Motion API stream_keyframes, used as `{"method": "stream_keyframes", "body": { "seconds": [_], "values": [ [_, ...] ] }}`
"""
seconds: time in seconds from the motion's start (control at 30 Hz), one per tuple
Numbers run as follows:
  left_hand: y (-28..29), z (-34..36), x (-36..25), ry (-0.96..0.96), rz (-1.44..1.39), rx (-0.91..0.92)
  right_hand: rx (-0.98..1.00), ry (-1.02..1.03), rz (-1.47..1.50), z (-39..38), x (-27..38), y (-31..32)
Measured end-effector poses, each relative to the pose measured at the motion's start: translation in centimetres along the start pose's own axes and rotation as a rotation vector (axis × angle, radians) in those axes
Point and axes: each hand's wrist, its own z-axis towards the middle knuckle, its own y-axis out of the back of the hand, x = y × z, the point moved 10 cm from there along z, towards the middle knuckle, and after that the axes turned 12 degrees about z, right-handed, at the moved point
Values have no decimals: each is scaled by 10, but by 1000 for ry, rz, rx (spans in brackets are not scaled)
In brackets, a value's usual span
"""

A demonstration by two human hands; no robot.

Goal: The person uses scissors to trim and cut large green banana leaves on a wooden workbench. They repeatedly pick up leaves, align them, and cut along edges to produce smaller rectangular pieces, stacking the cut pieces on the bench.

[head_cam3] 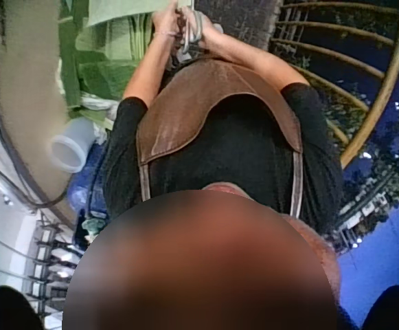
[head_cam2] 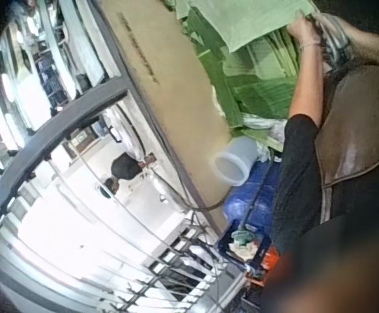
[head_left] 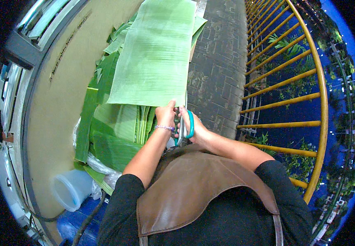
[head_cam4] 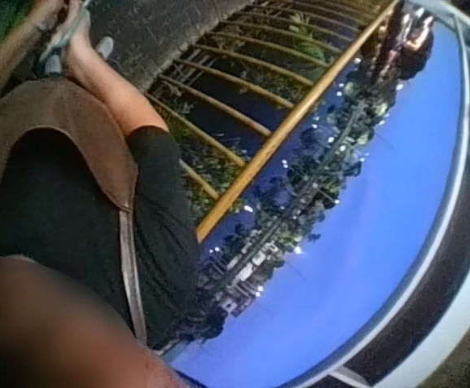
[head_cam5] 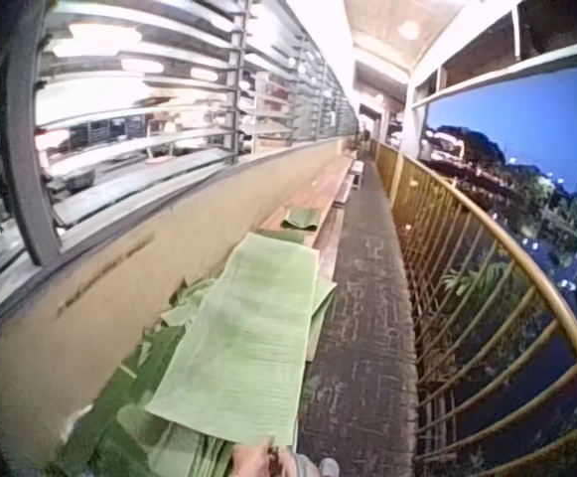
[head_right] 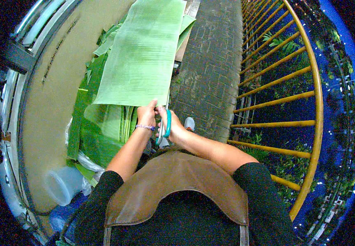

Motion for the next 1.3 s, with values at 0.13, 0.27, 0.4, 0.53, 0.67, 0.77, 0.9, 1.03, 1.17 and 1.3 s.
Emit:
{"method": "stream_keyframes", "body": {
  "seconds": [0.13,0.27,0.4,0.53,0.67,0.77,0.9,1.03,1.17,1.3],
  "values": [
    [0,-7,1,64,32,11,-53,7,3,5,1,1],
    [-4,-4,-2,63,1,73,-55,118,-59,0,9,1],
    [-4,-3,-6,65,-27,75,-34,104,-38,5,8,-1],
    [2,-3,0,186,60,75,22,78,54,22,13,-5],
    [4,-3,-1,211,95,90,-12,85,53,38,25,1],
    [5,-2,-3,184,137,75,-44,97,48,41,29,3],
    [6,-2,-3,180,159,75,-71,123,2,37,30,3],
    [9,-2,-5,181,206,65,-46,157,-28,35,32,-1],
    [1,-6,-10,161,102,132,-24,145,50,48,33,2],
    [-1,-5,-13,155,85,148,128,150,182,74,45,-8]
  ]
}}
